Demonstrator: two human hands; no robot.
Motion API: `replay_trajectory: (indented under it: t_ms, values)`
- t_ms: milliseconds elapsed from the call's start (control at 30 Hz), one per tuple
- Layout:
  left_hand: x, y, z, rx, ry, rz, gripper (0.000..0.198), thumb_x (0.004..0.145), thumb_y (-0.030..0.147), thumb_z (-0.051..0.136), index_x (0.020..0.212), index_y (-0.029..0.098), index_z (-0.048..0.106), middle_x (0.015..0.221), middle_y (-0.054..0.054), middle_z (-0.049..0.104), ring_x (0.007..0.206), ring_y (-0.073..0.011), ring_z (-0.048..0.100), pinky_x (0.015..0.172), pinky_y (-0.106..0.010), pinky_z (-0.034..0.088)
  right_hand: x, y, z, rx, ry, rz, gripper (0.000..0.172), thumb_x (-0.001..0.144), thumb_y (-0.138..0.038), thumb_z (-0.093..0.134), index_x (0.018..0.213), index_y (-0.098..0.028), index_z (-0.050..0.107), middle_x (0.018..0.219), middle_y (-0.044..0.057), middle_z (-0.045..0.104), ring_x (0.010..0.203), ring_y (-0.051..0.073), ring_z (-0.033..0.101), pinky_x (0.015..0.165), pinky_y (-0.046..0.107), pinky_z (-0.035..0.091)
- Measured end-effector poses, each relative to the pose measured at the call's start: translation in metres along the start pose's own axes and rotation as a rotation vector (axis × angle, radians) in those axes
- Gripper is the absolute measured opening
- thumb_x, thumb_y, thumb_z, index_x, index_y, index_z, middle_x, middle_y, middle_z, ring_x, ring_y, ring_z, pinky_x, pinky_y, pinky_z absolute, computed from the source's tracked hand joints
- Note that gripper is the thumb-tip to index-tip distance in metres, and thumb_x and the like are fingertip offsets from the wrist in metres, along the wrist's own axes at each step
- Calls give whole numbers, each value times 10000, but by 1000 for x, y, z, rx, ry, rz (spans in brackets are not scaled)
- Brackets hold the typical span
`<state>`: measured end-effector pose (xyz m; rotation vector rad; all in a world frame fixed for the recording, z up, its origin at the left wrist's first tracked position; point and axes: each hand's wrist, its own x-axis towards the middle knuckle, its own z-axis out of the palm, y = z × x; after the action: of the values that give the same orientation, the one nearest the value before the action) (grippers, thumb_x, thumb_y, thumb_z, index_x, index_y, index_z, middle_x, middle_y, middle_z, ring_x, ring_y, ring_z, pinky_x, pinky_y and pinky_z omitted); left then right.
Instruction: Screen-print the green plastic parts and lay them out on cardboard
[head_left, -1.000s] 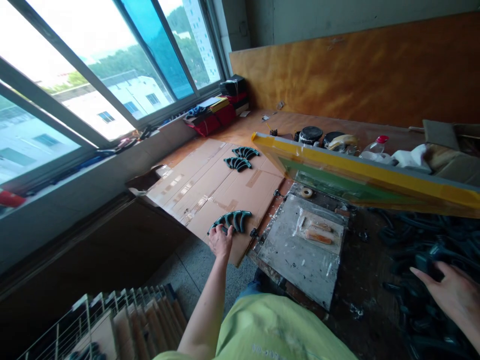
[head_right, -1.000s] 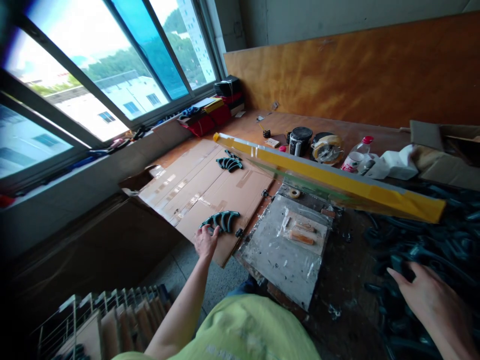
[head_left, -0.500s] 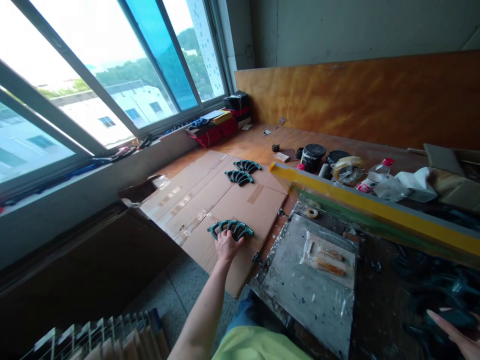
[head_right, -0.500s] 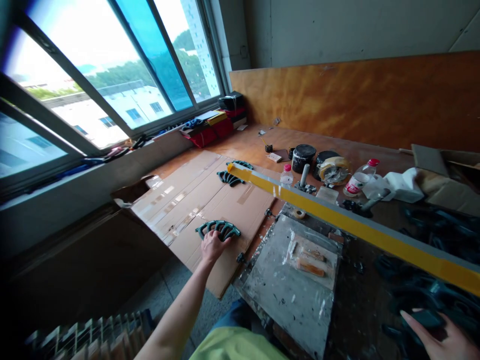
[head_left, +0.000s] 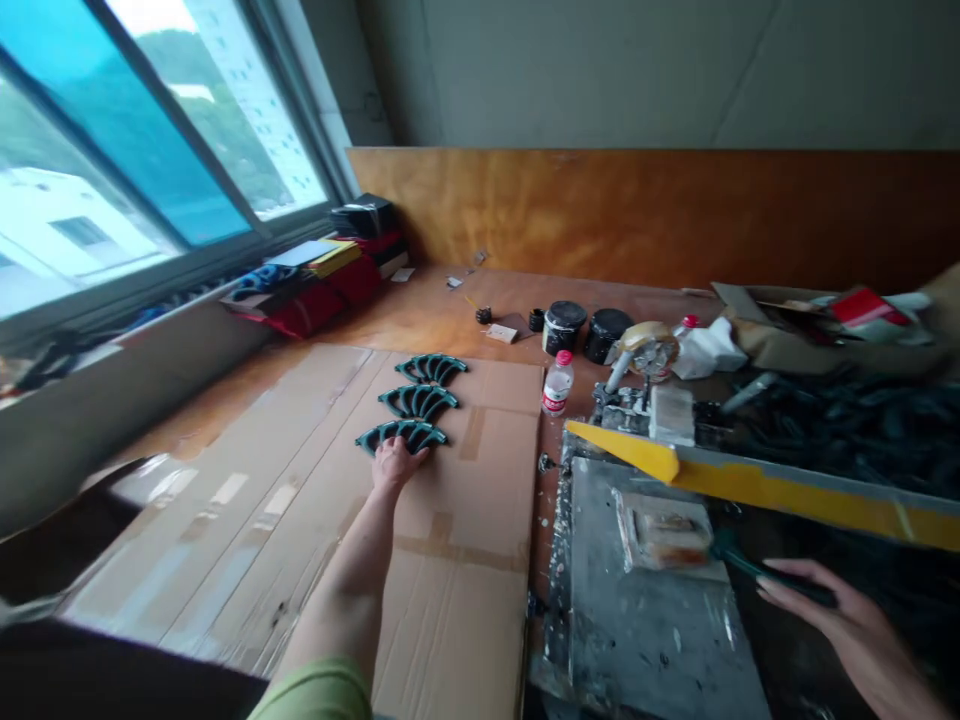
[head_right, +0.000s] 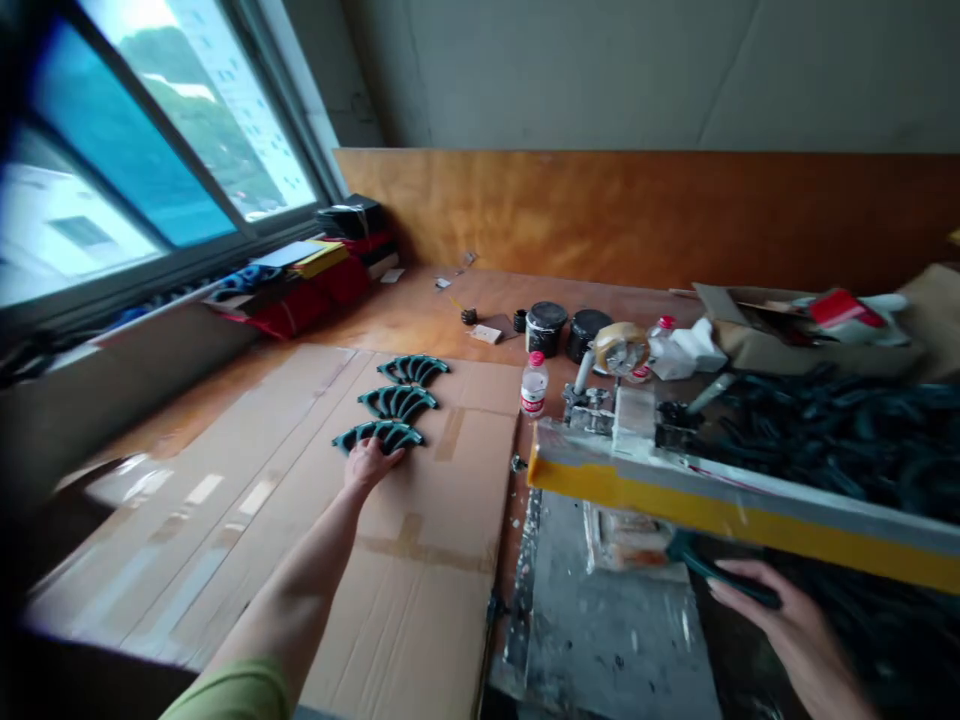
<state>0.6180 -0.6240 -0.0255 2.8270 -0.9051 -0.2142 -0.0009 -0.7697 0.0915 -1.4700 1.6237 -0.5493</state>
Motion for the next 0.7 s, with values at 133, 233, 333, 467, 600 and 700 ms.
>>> replay_trajectory:
  t_ms: [133,233,333,467,600,700]
  values:
    - [-14,2,16,-60,169,59,675,813,561,510,1318,113,491,1501,-241,316,1381,-419,274,1040,-555,335,-3,-21,23,-33,-55,-148,387,546,-498,747,807,-213,715,948,96,731,985,327,653,931,447,477]
    - [-42,16,27,-210,308,140,622,835,520,510,1324,137,487,1496,-221,338,1409,-353,275,1088,-509,315,12,-15,38,-50,-156,-259,312,625,-425,725,830,-191,712,909,61,726,906,264,657,881,394,484]
    - [-85,43,28,-341,258,126,519,856,497,491,1258,172,538,1475,-182,389,1380,-299,358,1093,-446,343,30,-4,51,-135,-300,-433,238,700,-328,701,899,-202,735,937,49,721,910,239,647,868,383,481]
    - [-147,91,15,-484,173,65,460,870,498,476,1204,195,567,1439,-151,450,1315,-291,447,1071,-435,379,45,7,65,-333,-344,-791,214,804,-201,639,983,-247,748,971,49,700,960,219,603,909,397,461]
    - [-191,139,-5,-673,201,116,396,872,490,495,1158,230,584,1383,-106,513,1266,-236,494,1003,-358,449,46,13,73,-486,-224,-966,251,854,-167,596,1039,-275,728,983,52,666,971,219,580,883,395,479]
    - [-210,178,-38,-865,260,153,392,854,505,533,1091,204,617,1191,-104,621,1099,-210,593,926,-332,496,45,11,76,-544,-206,-1025,279,888,-204,568,1125,-282,694,1097,70,660,1058,236,573,921,412,474]
